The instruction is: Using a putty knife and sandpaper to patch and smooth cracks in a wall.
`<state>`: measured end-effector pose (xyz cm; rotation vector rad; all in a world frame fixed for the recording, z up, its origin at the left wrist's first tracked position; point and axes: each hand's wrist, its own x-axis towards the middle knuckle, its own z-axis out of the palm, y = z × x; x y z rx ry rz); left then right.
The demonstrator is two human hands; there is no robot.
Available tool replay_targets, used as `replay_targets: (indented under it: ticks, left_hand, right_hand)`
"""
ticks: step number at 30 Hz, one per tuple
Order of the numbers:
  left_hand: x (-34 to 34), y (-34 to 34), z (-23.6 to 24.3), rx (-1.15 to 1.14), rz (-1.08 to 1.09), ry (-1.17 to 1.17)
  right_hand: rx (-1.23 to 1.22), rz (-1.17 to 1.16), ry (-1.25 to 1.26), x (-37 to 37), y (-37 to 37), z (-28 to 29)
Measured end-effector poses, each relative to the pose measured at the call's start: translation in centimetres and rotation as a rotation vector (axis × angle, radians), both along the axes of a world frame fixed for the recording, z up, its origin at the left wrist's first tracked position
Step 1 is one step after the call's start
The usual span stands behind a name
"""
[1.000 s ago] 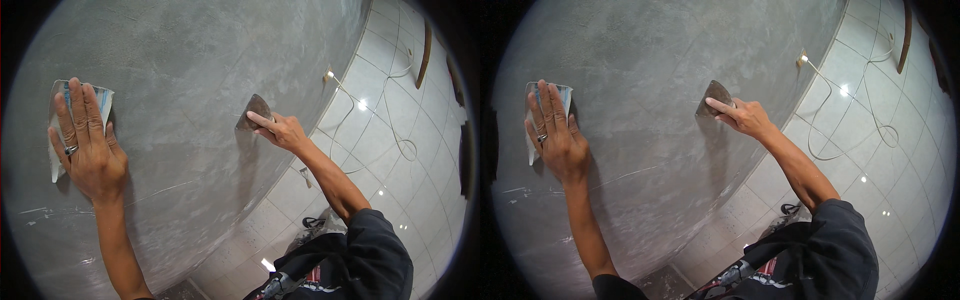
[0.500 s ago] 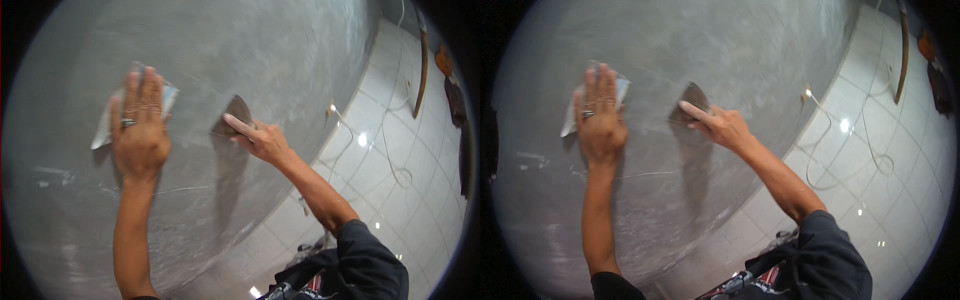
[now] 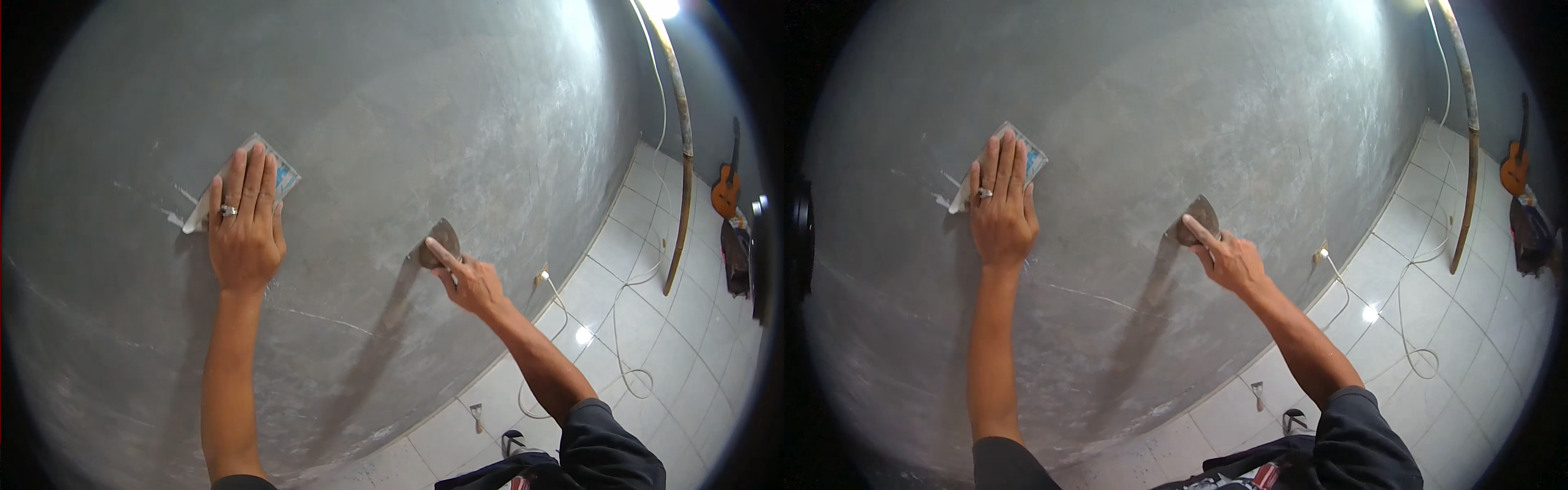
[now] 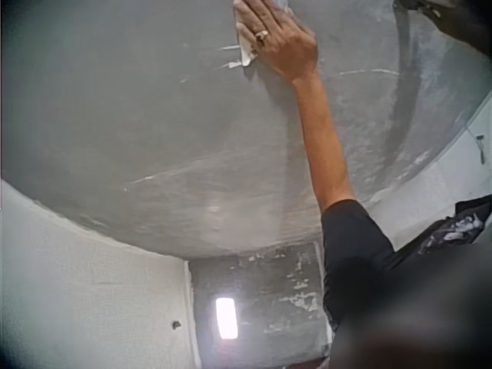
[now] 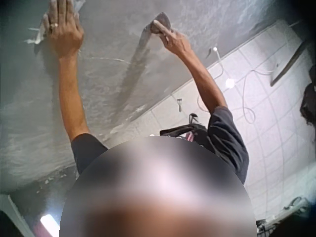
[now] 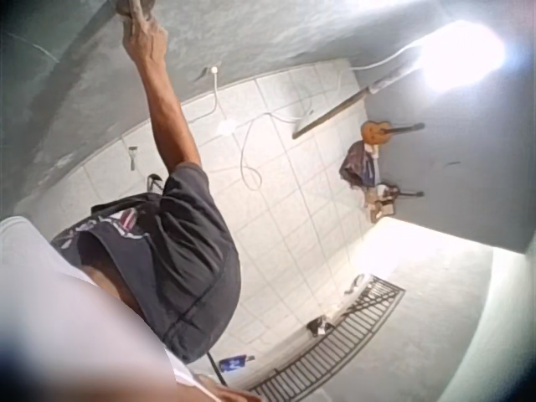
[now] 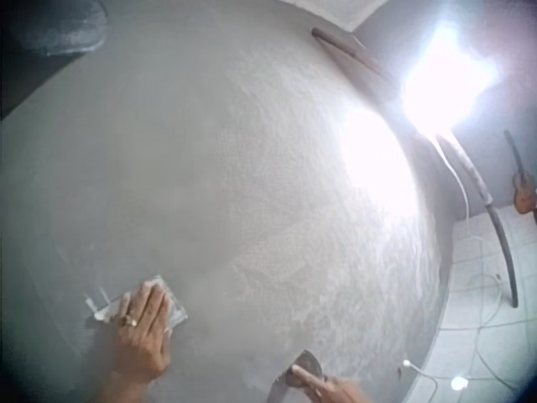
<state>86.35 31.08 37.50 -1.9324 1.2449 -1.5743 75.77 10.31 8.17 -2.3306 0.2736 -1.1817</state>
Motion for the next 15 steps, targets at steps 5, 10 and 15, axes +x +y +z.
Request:
replay_targets:
  ticks: [5, 10, 15]
  left_hand:
    - [0.4, -0.5, -0.9, -0.038, -0.031, -0.011]
    - [0.9, -0.5, -1.3, -0.023, -0.048, 0.006]
    - [0.0, 0.0, -0.7, -0.033, -0.055, 0.013]
  right_hand:
    - [-0.021, 0.034, -0.154, 1.3, -2.1, 1.9]
    - [0.005, 0.011, -0.34, 2.8, -4.0, 15.7]
    - [0.055, 0.02, -0.302, 2.8, -3.0, 12.2]
